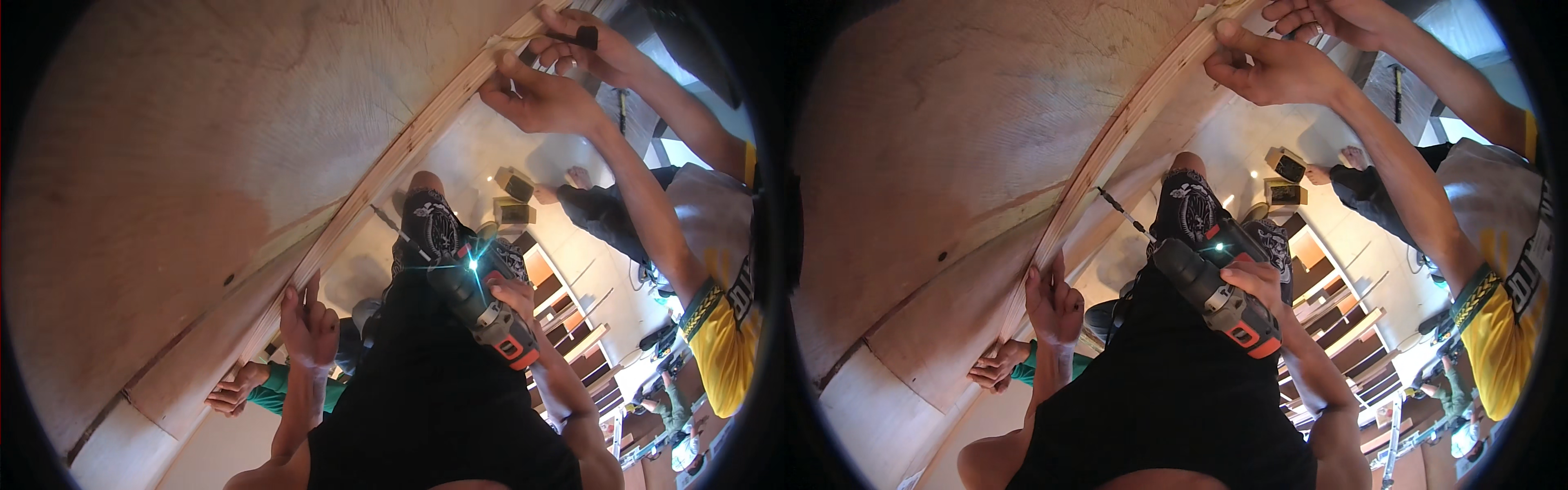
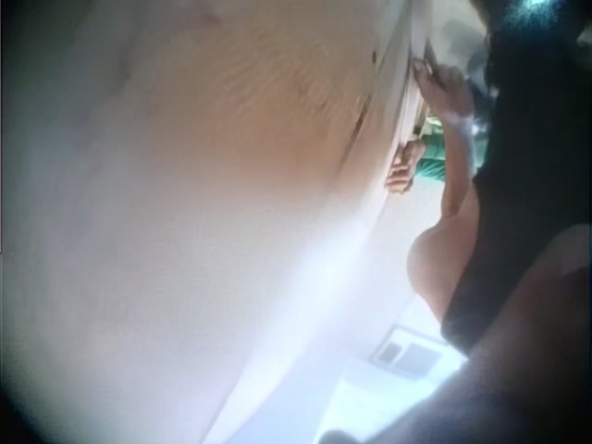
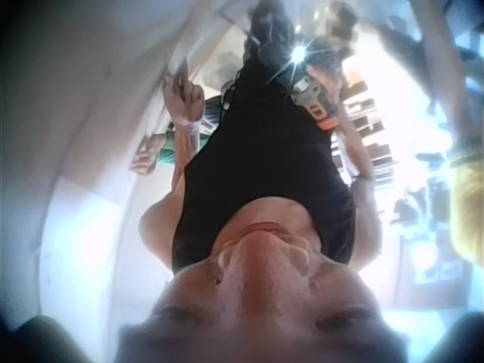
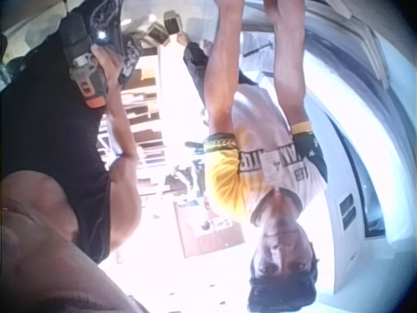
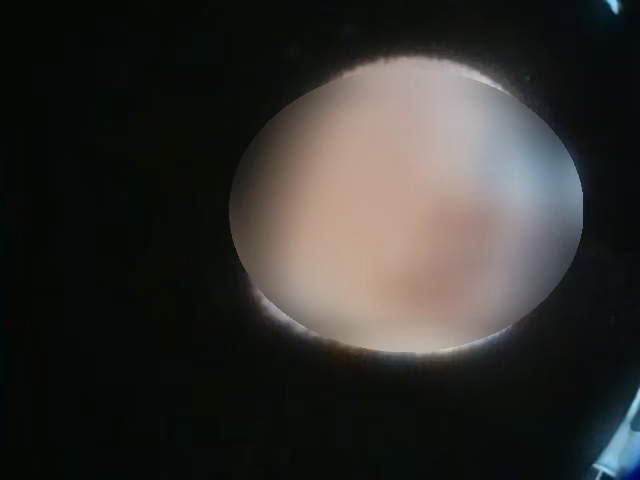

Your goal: The person installs thin wood trim and panels onto a ceiling structure by aligning the pieces and driving screws using a power drill.

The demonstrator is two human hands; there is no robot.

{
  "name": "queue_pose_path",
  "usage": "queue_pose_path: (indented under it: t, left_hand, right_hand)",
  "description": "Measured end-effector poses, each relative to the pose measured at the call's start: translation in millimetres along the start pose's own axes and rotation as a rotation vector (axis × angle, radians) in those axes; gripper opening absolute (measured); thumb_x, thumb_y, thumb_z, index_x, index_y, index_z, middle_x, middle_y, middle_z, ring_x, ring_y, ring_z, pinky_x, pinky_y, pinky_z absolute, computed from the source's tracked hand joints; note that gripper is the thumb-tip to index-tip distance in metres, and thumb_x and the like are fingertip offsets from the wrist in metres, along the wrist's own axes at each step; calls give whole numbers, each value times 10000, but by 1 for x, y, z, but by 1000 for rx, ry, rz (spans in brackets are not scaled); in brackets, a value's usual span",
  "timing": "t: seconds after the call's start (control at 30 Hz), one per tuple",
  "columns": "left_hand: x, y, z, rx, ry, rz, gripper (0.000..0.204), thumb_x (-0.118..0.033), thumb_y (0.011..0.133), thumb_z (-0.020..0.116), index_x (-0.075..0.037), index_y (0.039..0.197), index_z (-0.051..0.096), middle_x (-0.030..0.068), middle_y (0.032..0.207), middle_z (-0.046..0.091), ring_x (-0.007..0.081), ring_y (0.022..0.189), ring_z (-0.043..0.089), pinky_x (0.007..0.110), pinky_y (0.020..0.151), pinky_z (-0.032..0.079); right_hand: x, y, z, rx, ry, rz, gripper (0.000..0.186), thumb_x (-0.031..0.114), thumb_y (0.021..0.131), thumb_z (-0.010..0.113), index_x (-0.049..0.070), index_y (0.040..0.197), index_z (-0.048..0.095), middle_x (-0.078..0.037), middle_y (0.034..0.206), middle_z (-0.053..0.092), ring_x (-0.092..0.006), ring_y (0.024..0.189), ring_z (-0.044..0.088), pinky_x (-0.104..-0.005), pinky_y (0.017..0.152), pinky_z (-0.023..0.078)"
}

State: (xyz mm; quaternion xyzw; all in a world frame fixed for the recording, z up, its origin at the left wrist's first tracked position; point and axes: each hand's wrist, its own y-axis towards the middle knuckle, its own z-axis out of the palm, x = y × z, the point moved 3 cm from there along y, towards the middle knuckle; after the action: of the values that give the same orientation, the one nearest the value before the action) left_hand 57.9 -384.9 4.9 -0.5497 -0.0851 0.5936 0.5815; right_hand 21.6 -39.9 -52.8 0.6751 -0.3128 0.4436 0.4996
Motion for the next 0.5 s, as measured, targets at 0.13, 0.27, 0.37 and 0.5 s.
queue_pose_path:
  t: [0.13,0.27,0.37,0.5]
  left_hand:
    - [0,-4,1,5,-12,-5,376,-362,1037,572,-138,1339,590,148,1369,642,33,421,245,198,415,225]
    - [3,-7,-1,30,-5,26,317,-353,1046,561,-149,1283,609,146,1337,658,42,422,254,206,418,234]
    - [7,-4,0,32,-3,94,208,-307,1037,591,-155,1174,626,150,1320,663,44,429,252,209,425,237]
    - [8,9,0,61,-19,154,177,-293,1023,618,-145,1114,653,142,1206,710,45,427,277,205,422,241]
  right_hand:
    - [-8,1,-2,52,79,8,567,209,847,753,50,1355,557,-161,902,682,-289,681,689,-353,587,538]
    - [4,11,-6,63,4,12,541,200,840,751,52,1335,590,-153,917,691,-285,698,695,-350,602,542]
    - [10,23,-5,139,-32,-24,546,186,840,754,56,1347,599,-140,950,702,-274,749,710,-337,657,552]
    - [1,16,-14,109,66,219,642,85,828,762,52,1435,553,-142,1072,720,-242,891,729,-323,819,555]
